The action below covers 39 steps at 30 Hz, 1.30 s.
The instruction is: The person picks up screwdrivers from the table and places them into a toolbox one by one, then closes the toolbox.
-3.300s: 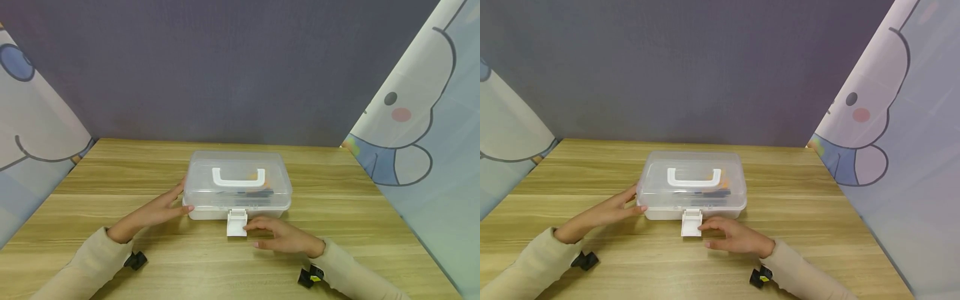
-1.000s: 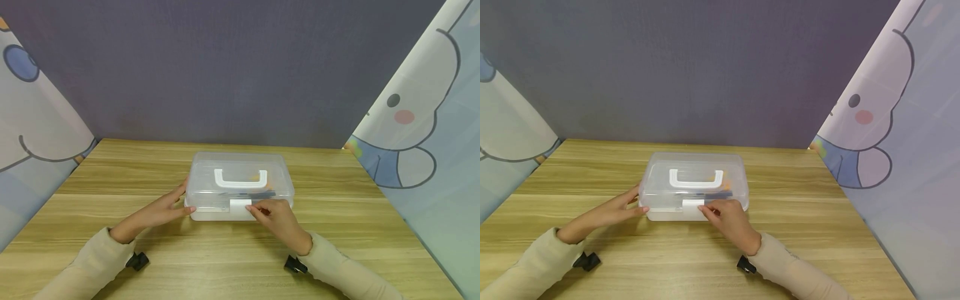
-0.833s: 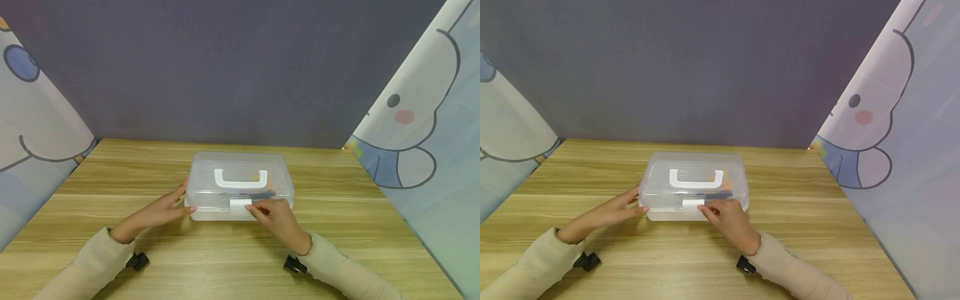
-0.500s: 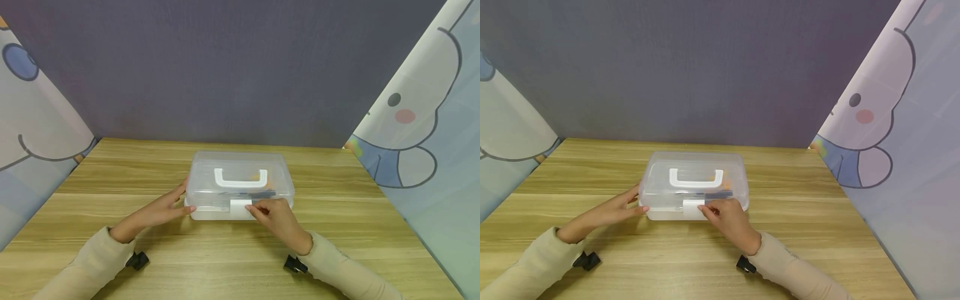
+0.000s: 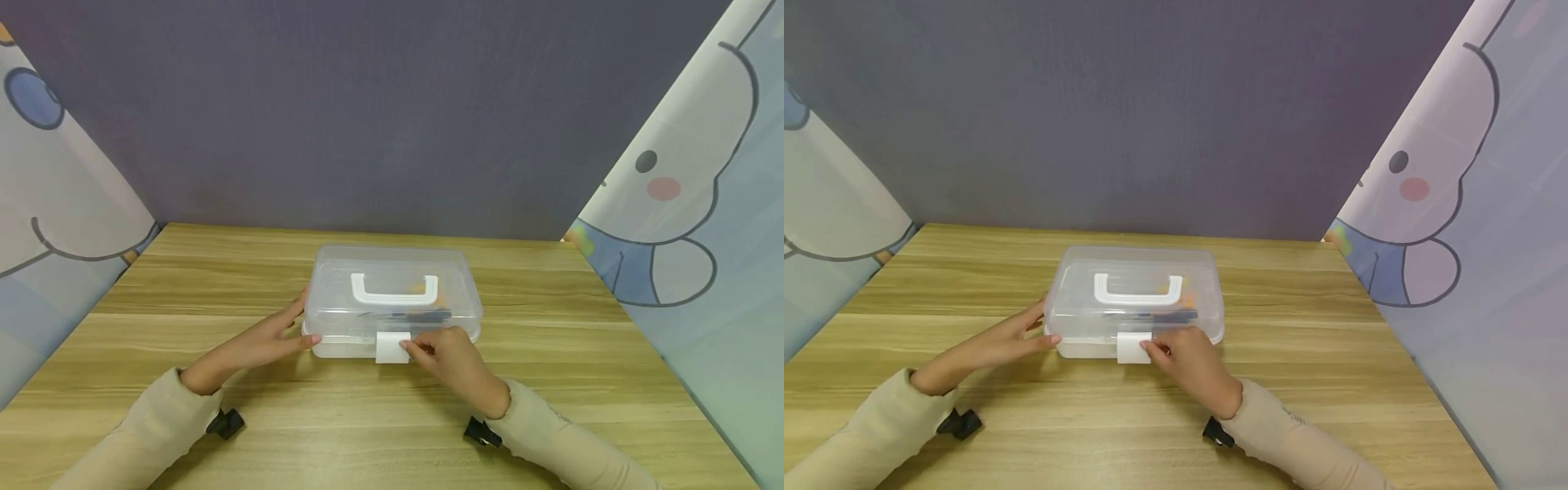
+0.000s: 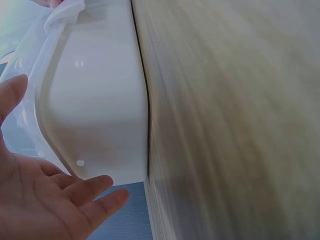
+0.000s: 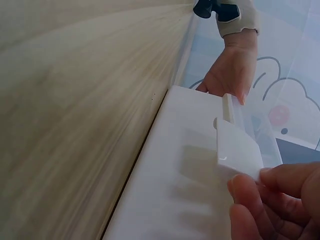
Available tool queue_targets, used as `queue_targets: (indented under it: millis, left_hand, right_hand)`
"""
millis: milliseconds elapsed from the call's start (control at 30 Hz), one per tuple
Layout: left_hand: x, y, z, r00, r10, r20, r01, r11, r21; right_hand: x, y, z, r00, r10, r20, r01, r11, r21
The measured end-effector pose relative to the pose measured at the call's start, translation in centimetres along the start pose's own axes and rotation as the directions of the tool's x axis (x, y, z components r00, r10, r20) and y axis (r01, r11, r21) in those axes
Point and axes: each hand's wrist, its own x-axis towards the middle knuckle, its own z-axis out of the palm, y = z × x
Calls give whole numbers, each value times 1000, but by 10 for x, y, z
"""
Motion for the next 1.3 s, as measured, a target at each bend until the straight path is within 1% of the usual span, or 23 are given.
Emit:
queue_targets:
  millis: [167, 367, 467, 633, 733, 800, 867, 967, 1067, 1133, 1200, 1233, 1267, 1300]
  left_hand:
    - [1, 0, -1, 1000, -1, 1, 1, 1000, 3]
    - [0, -1, -1, 1000, 5, 2, -5, 1000, -10]
    - [0, -1, -1, 1000, 10, 4, -10, 1000, -19]
    - [0, -1, -1, 1000, 25, 4, -25, 1000, -15]
    - [0, -1, -1, 1000, 30, 6, -30, 999, -17]
    - [1, -1, -1, 1000, 28, 7, -28, 999, -20]
    - [1, -1, -1, 1000, 24, 9, -24, 999, -22]
    - [0, -1, 0, 1000, 20, 8, -20, 1000, -23]
    - [0, -1, 0, 1000, 18, 8, -17, 1000, -26]
    - [0, -1, 0, 1000, 16, 7, -16, 1000, -27]
    - [0, -1, 0, 1000, 18, 7, -18, 999, -28]
    - [0, -2, 0, 1000, 20, 7, -20, 999, -30]
    - [0, -2, 0, 1000, 21, 6, -21, 999, -30]
    - [0, -2, 0, 1000, 22, 7, -22, 999, -31]
  right_hand:
    - [1, 0, 1, 1000, -11, -10, 10, 1000, -28]
    - [2, -1, 2, 1000, -10, 9, 11, 999, -48]
    - [2, -2, 2, 1000, -17, 3, 17, 997, -70]
    - [1, -2, 3, 998, -56, -21, 51, 985, -164]
    - [-1, -1, 5, 992, -113, -56, 97, 968, -232]
    - [-2, -1, 6, 979, -185, -88, 155, 949, -275]
    - [-2, 1, 7, 954, -274, -120, 224, 921, -319]
    - [0, 2, 9, 903, -407, -138, 326, 858, -396]
    - [3, 3, 9, 858, -496, -134, 386, 794, -470]
    - [5, 3, 9, 830, -542, -130, 410, 752, -516]
    - [7, 2, 9, 814, -565, -136, 408, 722, -559]
    - [7, 2, 9, 810, -569, -139, 404, 714, -572]
    - [7, 1, 9, 812, -567, -140, 396, 711, -581]
    - [7, 1, 9, 823, -551, -138, 384, 718, -581]
